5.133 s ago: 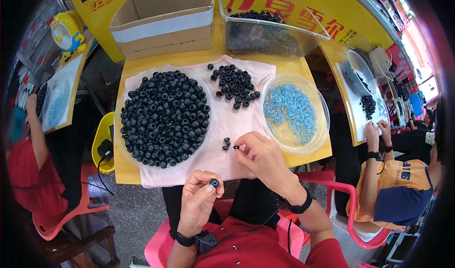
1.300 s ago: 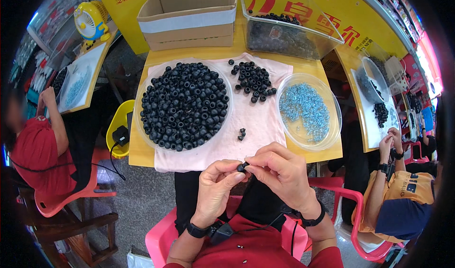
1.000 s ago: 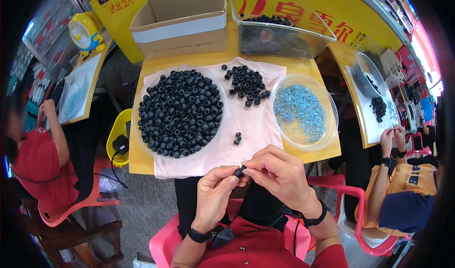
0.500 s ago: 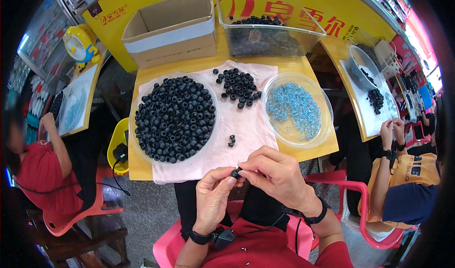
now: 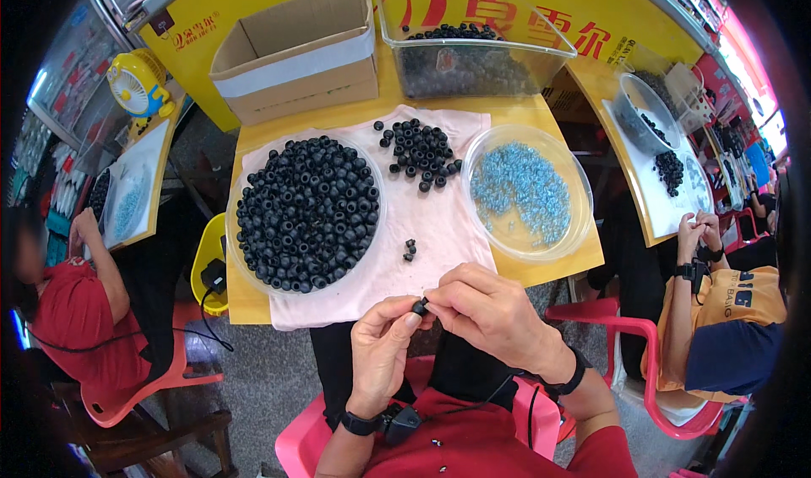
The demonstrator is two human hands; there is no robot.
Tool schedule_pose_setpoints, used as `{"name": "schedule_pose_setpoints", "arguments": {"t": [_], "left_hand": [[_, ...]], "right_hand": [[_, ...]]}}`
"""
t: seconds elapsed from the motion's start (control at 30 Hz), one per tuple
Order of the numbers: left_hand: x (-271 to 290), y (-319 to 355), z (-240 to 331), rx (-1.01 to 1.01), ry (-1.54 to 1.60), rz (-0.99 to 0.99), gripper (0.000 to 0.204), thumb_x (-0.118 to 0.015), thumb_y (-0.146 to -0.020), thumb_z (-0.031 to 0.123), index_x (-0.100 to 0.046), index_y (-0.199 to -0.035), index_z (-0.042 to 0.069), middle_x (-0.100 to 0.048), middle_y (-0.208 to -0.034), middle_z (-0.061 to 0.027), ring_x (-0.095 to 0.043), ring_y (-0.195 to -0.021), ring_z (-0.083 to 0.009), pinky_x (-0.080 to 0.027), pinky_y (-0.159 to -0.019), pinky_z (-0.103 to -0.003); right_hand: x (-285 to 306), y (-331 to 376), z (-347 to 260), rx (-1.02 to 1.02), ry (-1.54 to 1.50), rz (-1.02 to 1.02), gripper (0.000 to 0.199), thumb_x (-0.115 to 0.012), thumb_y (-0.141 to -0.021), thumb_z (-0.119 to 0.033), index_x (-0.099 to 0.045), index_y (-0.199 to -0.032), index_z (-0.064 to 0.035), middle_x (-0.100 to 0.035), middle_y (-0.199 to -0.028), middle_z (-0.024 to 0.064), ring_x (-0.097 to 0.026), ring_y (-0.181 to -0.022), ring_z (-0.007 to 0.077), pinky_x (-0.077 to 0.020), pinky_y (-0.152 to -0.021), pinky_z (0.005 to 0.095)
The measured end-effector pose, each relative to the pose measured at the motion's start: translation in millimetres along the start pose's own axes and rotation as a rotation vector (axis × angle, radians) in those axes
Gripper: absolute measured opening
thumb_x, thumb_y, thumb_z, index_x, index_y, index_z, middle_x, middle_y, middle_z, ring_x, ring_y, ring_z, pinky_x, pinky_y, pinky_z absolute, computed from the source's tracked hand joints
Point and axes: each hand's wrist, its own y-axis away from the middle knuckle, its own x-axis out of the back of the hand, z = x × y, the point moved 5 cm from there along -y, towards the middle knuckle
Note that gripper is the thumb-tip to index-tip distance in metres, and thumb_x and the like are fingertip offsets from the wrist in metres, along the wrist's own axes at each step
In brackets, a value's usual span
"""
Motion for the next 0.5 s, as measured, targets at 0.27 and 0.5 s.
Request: {"name": "schedule_pose_setpoints", "arguments": {"t": [0.27, 0.5], "left_hand": [[4.6, -3.3, -4.4, 0.06, 0.145, -0.002, 0.018, -0.057, -0.091, 0.001, -0.059, -0.109, -0.002, -0.065, -0.105, -0.0119, -0.063, -0.095, -0.0186, -0.051, -0.087, -0.03], [3.9, -3.0, -8.1, 0.152, 0.23, -0.02, 0.018, -0.056, -0.092, 0.002, -0.06, -0.109, 0.0, -0.064, -0.108, -0.012, -0.061, -0.1, -0.0171, -0.047, -0.093, -0.031]], "right_hand": [[-2.6, -0.7, -7.6, 0.04, 0.12, 0.021, 0.02, -0.069, -0.073, -0.007, -0.059, -0.091, -0.0016, -0.056, -0.082, 0.0068, -0.059, -0.076, 0.0222, -0.0505, -0.061, 0.0309], [-7.5, -0.2, -5.3, 0.04, 0.206, -0.012, 0.023, -0.068, -0.072, -0.009, -0.058, -0.092, -0.0033, -0.054, -0.084, 0.0063, -0.059, -0.077, 0.0212, -0.0499, -0.06, 0.0308]]}}
